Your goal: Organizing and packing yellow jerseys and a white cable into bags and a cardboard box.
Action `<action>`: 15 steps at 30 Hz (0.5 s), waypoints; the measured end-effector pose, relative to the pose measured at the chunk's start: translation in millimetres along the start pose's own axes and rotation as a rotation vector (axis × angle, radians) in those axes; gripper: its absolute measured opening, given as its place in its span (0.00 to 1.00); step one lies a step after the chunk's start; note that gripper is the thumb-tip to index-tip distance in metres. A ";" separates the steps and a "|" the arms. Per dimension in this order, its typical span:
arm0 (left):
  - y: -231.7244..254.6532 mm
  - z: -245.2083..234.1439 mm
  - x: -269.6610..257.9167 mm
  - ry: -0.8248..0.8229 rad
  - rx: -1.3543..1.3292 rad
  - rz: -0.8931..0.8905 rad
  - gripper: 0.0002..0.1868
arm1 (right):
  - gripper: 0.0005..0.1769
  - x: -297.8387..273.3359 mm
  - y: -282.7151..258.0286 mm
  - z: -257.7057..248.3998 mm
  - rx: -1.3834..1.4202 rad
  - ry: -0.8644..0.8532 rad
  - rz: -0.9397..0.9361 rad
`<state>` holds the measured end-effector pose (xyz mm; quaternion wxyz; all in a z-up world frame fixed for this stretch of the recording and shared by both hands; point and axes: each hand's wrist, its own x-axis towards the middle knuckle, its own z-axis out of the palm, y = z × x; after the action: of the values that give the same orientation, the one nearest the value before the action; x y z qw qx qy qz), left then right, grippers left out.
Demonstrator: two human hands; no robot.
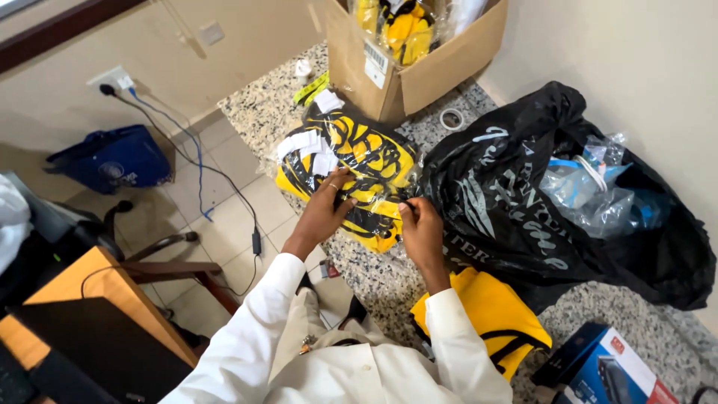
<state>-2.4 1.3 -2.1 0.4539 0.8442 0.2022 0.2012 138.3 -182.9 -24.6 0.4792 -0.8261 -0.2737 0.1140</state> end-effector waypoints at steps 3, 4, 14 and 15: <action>-11.6 4.3 0.6 -0.007 0.001 0.006 0.22 | 0.09 3.7 6.2 4.8 0.095 0.048 -0.018; 2.4 3.3 1.7 0.005 0.005 0.006 0.22 | 0.09 5.8 -4.4 0.6 0.098 0.042 -0.028; 48.2 27.9 12.2 0.047 -1.391 -0.115 0.36 | 0.30 -18.2 -146.8 16.0 0.132 -0.297 -0.637; 55.1 25.0 15.3 -0.002 -1.695 -0.050 0.40 | 0.32 -12.3 -144.9 21.1 0.045 -0.279 -0.703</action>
<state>32.2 -35.6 34.3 0.9377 0.2141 0.0015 0.2737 69.0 -117.7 87.3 0.4653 -0.6475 -0.6005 0.0601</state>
